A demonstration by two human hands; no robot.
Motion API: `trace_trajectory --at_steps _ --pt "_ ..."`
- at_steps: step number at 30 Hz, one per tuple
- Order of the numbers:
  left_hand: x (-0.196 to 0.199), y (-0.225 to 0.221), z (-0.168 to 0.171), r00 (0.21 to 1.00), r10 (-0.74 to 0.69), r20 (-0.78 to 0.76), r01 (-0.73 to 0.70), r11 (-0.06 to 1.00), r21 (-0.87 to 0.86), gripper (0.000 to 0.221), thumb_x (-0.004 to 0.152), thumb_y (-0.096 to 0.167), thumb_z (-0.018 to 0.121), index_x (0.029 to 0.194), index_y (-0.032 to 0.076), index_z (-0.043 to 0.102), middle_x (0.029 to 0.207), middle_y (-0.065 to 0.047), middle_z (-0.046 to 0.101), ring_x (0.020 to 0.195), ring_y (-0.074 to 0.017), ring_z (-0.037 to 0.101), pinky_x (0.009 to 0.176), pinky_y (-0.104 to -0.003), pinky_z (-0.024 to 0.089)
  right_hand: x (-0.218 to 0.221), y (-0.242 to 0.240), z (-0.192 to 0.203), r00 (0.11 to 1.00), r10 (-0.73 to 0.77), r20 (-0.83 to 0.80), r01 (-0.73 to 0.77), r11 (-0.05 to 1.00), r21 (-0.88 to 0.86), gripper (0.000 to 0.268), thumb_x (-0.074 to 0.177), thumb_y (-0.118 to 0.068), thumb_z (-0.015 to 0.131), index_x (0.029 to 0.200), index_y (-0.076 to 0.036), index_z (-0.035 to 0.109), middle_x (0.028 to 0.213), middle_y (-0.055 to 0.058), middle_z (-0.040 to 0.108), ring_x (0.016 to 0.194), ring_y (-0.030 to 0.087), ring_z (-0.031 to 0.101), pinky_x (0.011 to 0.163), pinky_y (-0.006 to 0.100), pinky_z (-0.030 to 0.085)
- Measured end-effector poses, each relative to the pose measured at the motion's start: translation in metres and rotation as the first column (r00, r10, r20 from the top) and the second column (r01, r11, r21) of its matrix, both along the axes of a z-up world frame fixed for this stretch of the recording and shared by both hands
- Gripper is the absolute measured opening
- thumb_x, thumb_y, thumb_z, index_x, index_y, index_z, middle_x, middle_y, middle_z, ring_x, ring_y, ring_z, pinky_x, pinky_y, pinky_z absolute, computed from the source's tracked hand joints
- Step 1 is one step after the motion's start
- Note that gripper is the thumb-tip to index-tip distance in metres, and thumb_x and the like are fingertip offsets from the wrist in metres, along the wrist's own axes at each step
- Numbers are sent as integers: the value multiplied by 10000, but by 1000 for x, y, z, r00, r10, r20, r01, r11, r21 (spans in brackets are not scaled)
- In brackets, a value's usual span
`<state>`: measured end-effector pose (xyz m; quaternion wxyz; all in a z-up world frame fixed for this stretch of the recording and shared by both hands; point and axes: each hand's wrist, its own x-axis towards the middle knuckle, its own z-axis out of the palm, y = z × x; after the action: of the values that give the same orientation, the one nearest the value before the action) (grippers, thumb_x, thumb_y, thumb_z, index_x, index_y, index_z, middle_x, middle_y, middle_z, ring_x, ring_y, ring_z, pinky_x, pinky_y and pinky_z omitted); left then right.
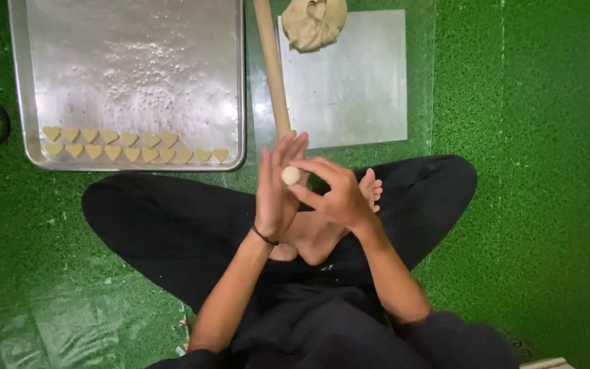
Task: The person is sitting on the floor, rolling out small pieces of dough with a rolling pin and using a heart-shaped cutter to create small heart-shaped pieces, which are then placed on a metal tray.
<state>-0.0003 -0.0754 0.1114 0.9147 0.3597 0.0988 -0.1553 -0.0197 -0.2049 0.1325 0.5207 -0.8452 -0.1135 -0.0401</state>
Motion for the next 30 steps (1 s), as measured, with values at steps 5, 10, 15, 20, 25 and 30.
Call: trace_trajectory --at_steps 5,10,15,20,25,30 --pt "-9 17 -9 825 -248 507 -30 878 478 423 1060 184 580 1439 3 541 1385 -172 610 1390 -323 517 1161 -523 417 1 -20 -18 977 -108 -184 135 981 142 252 934 -326 785 1003 -87 747 830 39 716 860 110 688 839 364 551" --pt "0 33 -2 613 -430 663 -251 689 679 447 953 72 703 1389 27 613 1337 -119 638 1295 -361 604 1098 -505 491 -3 -25 -27 954 -98 -282 144 979 145 279 907 -363 795 906 -90 738 769 43 731 843 70 663 817 325 539" --pt "0 34 -1 626 -435 647 -313 620 720 395 940 60 716 1332 59 666 1178 -68 657 1131 -302 672 995 -450 562 -3 -18 -19 930 -122 -347 195 964 183 306 954 -345 761 1008 -44 754 852 108 784 897 119 725 854 365 567" --pt "-6 29 14 735 -381 562 -252 615 747 456 949 -22 683 1394 30 599 1213 -147 642 1144 -346 669 932 -438 608 -6 -15 -20 947 -53 -317 186 896 403 347 941 -59 719 1275 32 692 1228 213 720 1084 229 686 845 412 624" --pt "-9 28 20 828 -366 424 -58 697 715 529 972 52 678 1458 -26 485 1319 -224 544 1261 -429 575 1035 -547 563 -4 -6 -17 956 -116 -270 221 888 403 269 941 -42 728 1191 55 721 1124 192 740 1030 215 706 821 404 646" --pt "-11 24 -20 882 -334 333 23 735 678 359 1003 106 659 1349 17 626 1205 -161 646 1186 -380 652 985 -527 598 -5 -3 -39 959 -170 -229 259 852 454 261 881 -19 790 1126 60 747 946 167 760 820 212 762 728 353 671"
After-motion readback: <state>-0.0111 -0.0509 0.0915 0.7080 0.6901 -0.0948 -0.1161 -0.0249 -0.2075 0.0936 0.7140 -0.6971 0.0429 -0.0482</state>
